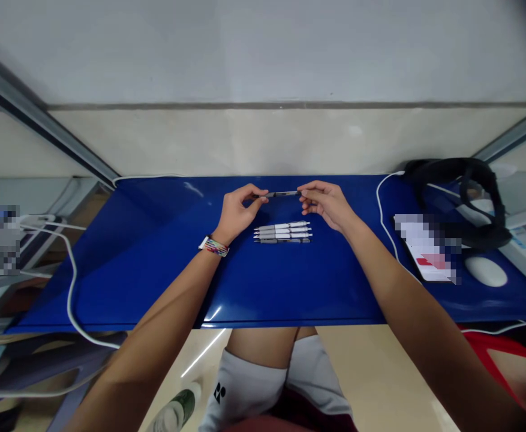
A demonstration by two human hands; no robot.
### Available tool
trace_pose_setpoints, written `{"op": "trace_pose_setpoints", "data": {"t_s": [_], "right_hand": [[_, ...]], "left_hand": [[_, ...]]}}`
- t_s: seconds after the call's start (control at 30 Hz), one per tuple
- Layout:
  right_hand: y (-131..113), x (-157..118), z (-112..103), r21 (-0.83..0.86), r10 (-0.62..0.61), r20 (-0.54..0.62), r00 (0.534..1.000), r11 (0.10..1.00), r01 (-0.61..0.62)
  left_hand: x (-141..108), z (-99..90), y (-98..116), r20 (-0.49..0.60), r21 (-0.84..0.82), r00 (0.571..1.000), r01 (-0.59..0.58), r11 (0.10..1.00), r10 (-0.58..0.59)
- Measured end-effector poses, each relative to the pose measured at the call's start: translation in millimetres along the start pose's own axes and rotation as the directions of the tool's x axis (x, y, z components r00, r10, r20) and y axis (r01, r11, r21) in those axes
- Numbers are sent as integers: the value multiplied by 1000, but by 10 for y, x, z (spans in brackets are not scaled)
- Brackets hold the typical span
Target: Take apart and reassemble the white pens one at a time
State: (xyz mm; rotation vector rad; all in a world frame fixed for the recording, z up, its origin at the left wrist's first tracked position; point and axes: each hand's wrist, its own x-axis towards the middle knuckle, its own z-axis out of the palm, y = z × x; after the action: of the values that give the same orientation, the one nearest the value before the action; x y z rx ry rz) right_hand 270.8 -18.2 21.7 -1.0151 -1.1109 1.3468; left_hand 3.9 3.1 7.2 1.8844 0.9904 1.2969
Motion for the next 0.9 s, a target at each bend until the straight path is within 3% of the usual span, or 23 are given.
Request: {"op": "trace_pose_setpoints", "data": {"t_s": [0.2, 0.47, 0.63, 0.8, 0.9], "right_hand": [[26, 27, -2, -23, -38, -9, 999, 999, 38], [47, 6, 9, -6, -80, 61, 995, 997, 81], [71, 5, -22, -6, -71, 44, 997, 997, 71], [92, 18, -45, -5, -66, 44, 997, 998, 66], [95, 22, -52, 5, -72, 47, 996, 997, 71]], "left_hand": [[-15, -9, 21, 31, -55, 999, 42, 998, -41], [20, -17, 4, 65, -158, 984, 172, 972, -163], [21, -20, -15, 44, -193, 993, 120, 974, -114], [17, -43, -35, 51, -41, 986, 159, 986, -157], [20, -46, -39, 57, -133, 987, 154, 979, -148]]}}
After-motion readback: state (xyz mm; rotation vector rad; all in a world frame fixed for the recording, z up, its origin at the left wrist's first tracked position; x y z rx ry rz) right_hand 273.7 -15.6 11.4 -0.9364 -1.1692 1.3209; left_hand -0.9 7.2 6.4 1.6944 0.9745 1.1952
